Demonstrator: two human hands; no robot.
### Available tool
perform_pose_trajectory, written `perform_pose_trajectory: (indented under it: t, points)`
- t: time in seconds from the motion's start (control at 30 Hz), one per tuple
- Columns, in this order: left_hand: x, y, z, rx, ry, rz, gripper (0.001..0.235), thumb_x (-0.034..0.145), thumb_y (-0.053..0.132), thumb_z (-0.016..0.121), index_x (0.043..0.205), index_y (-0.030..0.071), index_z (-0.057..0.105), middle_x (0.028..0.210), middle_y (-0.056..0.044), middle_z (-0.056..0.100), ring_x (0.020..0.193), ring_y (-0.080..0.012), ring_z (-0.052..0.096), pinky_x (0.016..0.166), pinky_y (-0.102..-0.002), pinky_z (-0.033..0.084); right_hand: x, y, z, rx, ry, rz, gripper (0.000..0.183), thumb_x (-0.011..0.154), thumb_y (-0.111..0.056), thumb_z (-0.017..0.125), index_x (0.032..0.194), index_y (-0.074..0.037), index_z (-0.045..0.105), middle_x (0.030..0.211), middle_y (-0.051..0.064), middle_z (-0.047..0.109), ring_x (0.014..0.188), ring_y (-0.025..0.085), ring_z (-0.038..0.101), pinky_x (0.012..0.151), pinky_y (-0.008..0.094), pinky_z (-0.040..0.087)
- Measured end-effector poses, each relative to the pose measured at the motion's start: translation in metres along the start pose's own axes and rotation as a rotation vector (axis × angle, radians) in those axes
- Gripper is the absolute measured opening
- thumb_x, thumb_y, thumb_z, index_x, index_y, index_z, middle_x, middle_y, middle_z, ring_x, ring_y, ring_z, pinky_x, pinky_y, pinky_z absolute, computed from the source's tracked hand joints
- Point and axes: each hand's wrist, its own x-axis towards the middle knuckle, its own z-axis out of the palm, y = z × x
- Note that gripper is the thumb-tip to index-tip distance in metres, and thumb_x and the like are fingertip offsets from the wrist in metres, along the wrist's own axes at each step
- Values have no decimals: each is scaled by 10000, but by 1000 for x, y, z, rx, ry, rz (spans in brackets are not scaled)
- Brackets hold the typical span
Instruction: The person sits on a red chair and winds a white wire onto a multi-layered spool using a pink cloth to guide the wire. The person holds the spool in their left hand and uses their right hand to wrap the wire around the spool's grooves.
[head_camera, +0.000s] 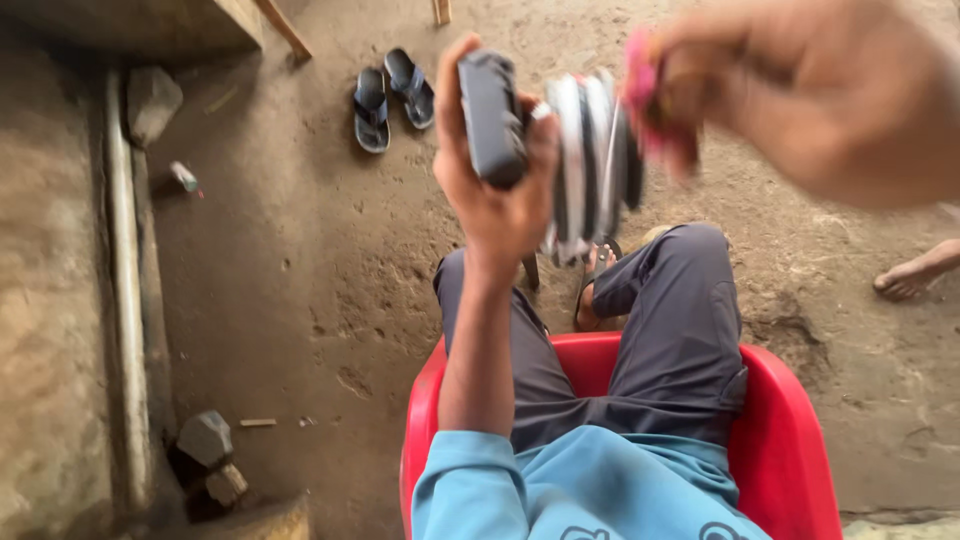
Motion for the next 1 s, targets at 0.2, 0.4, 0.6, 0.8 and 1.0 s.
perform_pose_trajectory:
  t: [0.2, 0.4, 0.6, 0.8, 1.0]
  points:
    - [-35, 29, -13, 21, 11, 16, 676, 1057, 107, 760, 1596, 99, 351, 1174, -84, 654, 1022, -162, 662, 987, -336, 593, 84, 175, 69, -713, 86, -243, 239, 1060, -27, 554, 1221, -67, 726, 879, 114, 656, 649, 241, 621, 686, 377, 491]
    - [-8, -4, -37, -50, 98, 107, 656, 1024, 128, 744, 1576, 55, 398, 1287, -78, 603, 989, -153, 670, 943, -356, 626, 14, 250, 268, -297, 250, -206, 477, 607, -211, 683, 1071, -100, 705, 1058, 160, 685, 1016, 362, 556, 873, 495, 340]
    - [17, -16, -38, 20, 147, 98, 637, 1019, 72, 694, 1574, 18, 387, 1172, -96, 612, 890, -162, 631, 857, -331, 558, -43, 91, 213, 151, -13, 71, 158, 885, -27, 577, 987, -73, 689, 930, 112, 636, 937, 290, 608, 848, 422, 485]
    - [5, -20, -13, -4, 83, 70, 617, 1043, 34, 691, 1572, 60, 373, 1119, -87, 668, 952, -153, 673, 883, -322, 625, -34, -57, 33, 530, -148, 107, 235, 1068, -88, 522, 882, -31, 652, 880, 66, 690, 682, 109, 647, 624, 272, 602]
    - [-30, 23, -10, 87, -5, -20, 605, 1056, 104, 703, 1568, 56, 384, 1082, -100, 675, 926, -149, 631, 901, -321, 585, 56, 8, 0, -420, 87, -294, 183, 1044, -93, 529, 954, 18, 643, 829, 90, 668, 757, 169, 658, 675, 312, 546]
